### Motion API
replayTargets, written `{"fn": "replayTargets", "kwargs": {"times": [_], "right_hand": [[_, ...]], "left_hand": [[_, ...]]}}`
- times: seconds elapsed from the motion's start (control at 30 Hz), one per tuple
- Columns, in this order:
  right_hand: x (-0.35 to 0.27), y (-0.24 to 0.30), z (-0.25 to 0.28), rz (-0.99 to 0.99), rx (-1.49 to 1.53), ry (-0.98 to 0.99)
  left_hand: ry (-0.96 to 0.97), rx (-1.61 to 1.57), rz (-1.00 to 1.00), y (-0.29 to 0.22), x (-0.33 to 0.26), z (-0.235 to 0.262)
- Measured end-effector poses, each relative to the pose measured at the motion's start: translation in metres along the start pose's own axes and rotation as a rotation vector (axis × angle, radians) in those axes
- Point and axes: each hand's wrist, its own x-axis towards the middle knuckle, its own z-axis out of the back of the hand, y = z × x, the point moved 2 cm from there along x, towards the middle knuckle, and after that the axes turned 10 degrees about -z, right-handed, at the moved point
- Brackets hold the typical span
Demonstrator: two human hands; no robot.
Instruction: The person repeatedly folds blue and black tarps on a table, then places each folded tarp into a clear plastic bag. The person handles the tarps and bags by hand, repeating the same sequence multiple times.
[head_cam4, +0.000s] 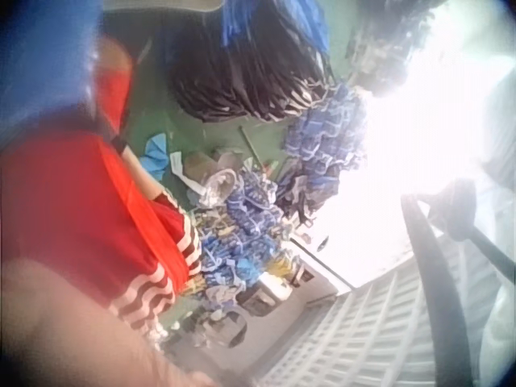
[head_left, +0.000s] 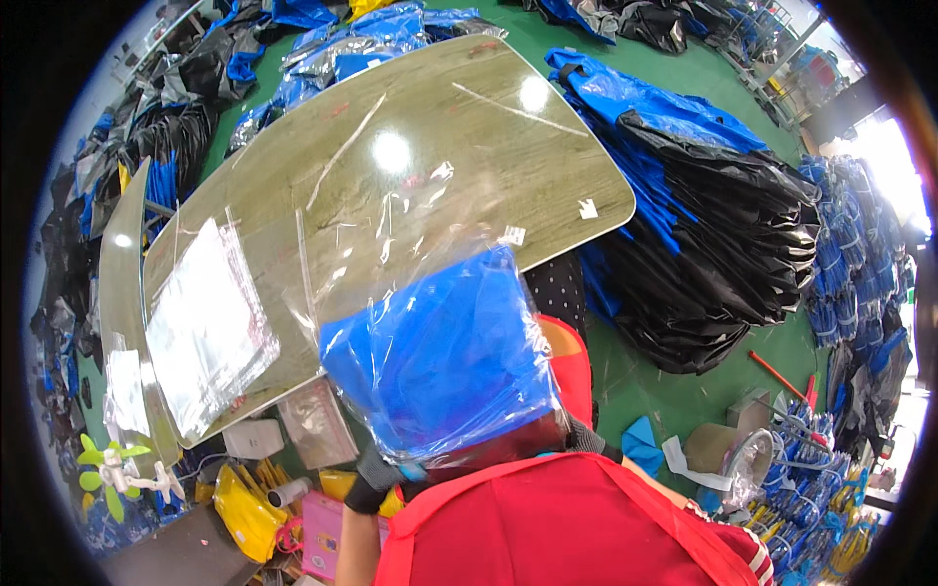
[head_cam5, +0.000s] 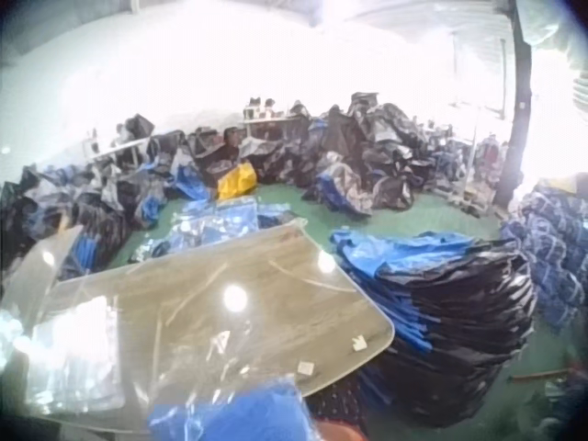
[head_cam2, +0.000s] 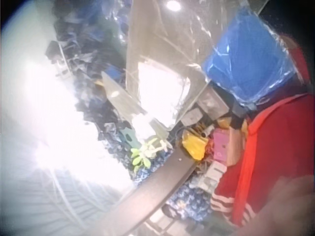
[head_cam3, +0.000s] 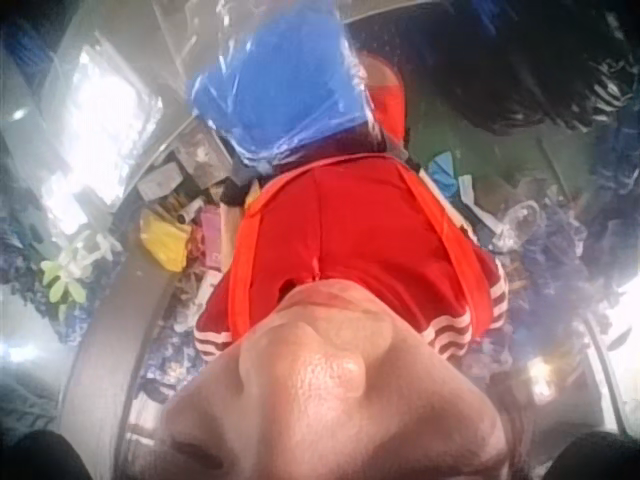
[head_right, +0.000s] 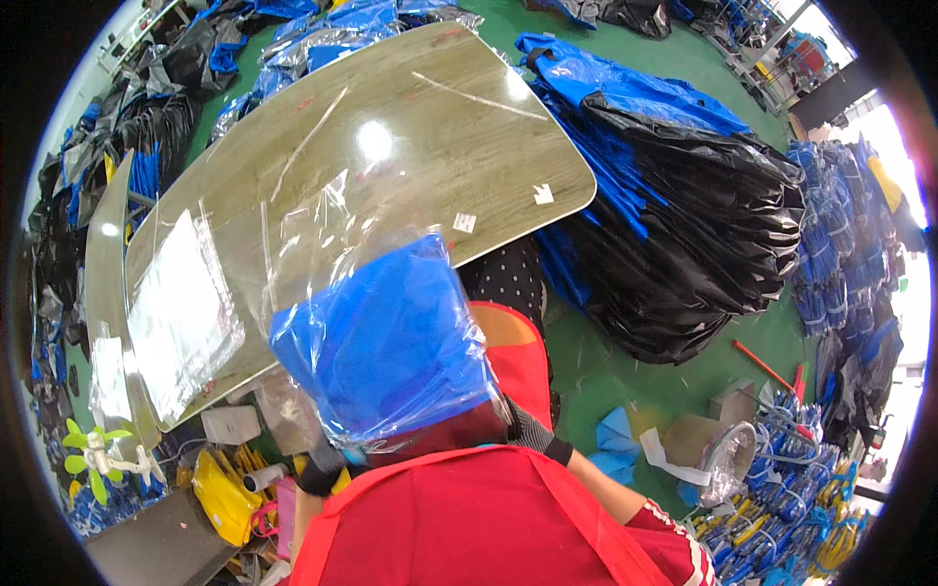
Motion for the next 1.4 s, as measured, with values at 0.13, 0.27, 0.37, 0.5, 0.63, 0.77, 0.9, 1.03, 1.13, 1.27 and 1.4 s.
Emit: {"fn": "replayTargets", "kwargs": {"times": [0.13, 0.27, 0.37, 0.5, 0.63, 0.77, 0.9, 1.03, 1.13, 1.27, 1.4], "right_hand": [[0.015, 0.030, -0.005, 0.223, -0.341, -0.170], [0.050, 0.117, -0.024, 0.782, -0.166, -0.200], [0.056, 0.179, -0.044, 0.960, -0.042, -0.241], [0.018, 0.251, -0.058, 0.983, -0.336, -0.057], [-0.004, 0.286, -0.080, 1.272, -1.143, -0.173], [0.017, 0.288, -0.077, 1.423, -1.085, -0.335], [0.033, 0.275, -0.030, 1.352, -0.278, -0.481], [0.051, 0.269, -0.015, 0.861, 0.162, 0.059], [0.056, 0.277, -0.022, 1.026, 0.149, -0.205], [0.066, 0.279, -0.045, 1.212, 0.061, -0.601], [0.071, 0.277, -0.067, 1.409, -0.213, -0.828]], "left_hand": [[-0.133, -0.417, 0.011, 0.015, 0.012, -0.002], [-0.321, -0.629, -0.325, 0.002, 0.089, -0.009], [-0.312, -0.137, -0.166, -0.047, 0.131, -0.028], [-0.072, 0.795, -0.337, -0.172, 0.110, -0.030], [-0.607, 1.518, -1.196, -0.279, 0.099, -0.012], [-0.172, 1.020, -0.861, -0.290, 0.140, 0.007], [-0.432, 1.157, -0.981, -0.272, 0.149, 0.029], [-0.518, 0.800, -0.906, -0.240, 0.155, 0.032], [-0.587, 0.361, -1.076, -0.222, 0.165, 0.023], [-0.683, -0.036, -1.034, -0.219, 0.172, 0.024], [-0.893, 0.200, -0.960, -0.236, 0.171, 0.030]]}}
